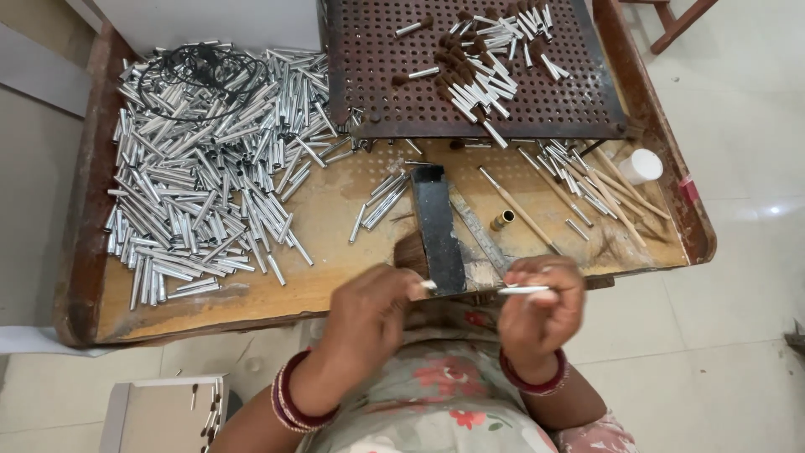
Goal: Assembling metal ferrules onto wooden sticks for brush manufacturing.
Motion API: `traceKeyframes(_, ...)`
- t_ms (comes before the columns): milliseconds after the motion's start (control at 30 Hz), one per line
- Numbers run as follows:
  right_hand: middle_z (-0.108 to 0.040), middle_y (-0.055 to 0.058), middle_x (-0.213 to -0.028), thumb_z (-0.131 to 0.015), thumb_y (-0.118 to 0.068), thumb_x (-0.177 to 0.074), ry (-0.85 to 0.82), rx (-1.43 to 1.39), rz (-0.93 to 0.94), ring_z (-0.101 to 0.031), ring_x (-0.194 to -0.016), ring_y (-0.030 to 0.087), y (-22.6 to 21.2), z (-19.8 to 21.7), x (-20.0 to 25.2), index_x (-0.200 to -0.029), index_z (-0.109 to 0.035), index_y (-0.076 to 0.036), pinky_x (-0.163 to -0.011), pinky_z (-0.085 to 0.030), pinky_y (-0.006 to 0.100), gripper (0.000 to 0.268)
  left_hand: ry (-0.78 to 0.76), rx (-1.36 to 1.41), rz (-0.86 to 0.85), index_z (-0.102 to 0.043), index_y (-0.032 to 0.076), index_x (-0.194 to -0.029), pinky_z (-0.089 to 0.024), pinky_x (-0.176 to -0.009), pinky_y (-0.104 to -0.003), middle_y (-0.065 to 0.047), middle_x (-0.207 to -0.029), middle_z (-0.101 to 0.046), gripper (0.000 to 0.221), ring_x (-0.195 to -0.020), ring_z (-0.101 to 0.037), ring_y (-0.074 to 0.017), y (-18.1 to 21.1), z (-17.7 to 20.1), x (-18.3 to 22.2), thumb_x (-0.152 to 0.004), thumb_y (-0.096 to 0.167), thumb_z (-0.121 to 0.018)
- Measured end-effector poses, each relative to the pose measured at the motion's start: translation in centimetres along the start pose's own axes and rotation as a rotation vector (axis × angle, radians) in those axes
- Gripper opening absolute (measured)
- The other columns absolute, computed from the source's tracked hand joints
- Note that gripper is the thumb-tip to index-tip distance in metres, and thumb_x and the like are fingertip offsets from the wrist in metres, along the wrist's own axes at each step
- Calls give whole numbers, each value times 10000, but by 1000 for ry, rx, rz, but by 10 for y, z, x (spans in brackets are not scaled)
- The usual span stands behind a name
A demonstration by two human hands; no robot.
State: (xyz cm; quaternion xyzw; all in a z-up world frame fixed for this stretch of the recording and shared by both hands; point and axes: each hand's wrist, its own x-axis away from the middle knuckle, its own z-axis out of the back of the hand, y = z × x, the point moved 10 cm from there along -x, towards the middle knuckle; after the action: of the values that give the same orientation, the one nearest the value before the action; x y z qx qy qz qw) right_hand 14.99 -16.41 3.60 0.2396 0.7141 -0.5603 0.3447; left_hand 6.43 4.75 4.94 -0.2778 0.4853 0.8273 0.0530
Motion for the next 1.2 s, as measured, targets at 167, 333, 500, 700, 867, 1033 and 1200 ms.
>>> traceKeyframes(167, -659, 106, -1003, -666, -228, -1081, 16, -28, -102, -690, -839, 147, 7, 15, -2, -1145, -562, -4, -772, -576, 279, 255, 361, -484, -36, -701, 22, -1060, -557, -826, -423, -243, -1098, -686, 213, -983, -680, -424, 17, 55, -25, -847, 5, -693)
traceKeyframes(333, -690, 155, -1081, -693, -63, -1020, -243, -16, -266, -736, -931, 178, 9, -16, 3, -1123, -603, 31, -810, -619, 299, 166, 109, 306, 9, -750, 41, -1180, -601, -990, -358, -170, -1234, -757, 213, -1192, -750, -314, -15, -29, 0, -970, 14, -723)
traceKeyframes(500, -745, 126, -1078, -720, -78, -975, -325, 254, -144, -718, -923, 177, 0, -11, -23, -1106, -710, 10, -785, -584, 267, 158, 190, 704, 28, -723, 3, -1110, -606, -1014, -357, -118, -1092, -774, 119, -1137, -748, -218, -22, -38, 5, -1001, 40, -754)
traceKeyframes(700, -705, 166, -1079, -811, -202, -769, -330, 1408, 485, -719, -899, 332, -14, -33, -80, -890, -691, -155, -768, -577, 353, 177, 358, 853, 274, -707, -42, -1012, -570, -826, -282, -112, -1000, -773, 94, -916, -706, -121, -67, -19, 23, -970, 38, -735)
traceKeyframes(867, -707, 183, -1101, -712, -67, -1003, -202, 772, 60, -695, -835, 276, -13, 25, -38, -1065, -671, 35, -694, -566, 277, 126, 420, 942, 300, -683, -42, -1027, -583, -826, -282, -109, -965, -775, 100, -867, -716, -114, -78, -12, 19, -998, 51, -707)
traceKeyframes(1033, -726, 172, -967, -761, -31, -930, -371, 731, 144, -741, -870, 262, -60, -20, -5, -1029, -697, 2, -730, -586, 293, 122, 428, 1002, 335, -662, -40, -1055, -598, -854, -289, -101, -965, -771, 122, -887, -732, -122, -78, -15, 24, -1014, 72, -688)
traceKeyframes(1200, -741, 157, -940, -771, 19, -908, -399, 735, 198, -739, -832, 243, -64, -33, 0, -1007, -723, 10, -750, -593, 308, 111, 412, 991, 308, -652, -36, -1079, -587, -855, -272, -102, -984, -770, 138, -905, -726, -109, -72, -15, 27, -1009, 78, -686)
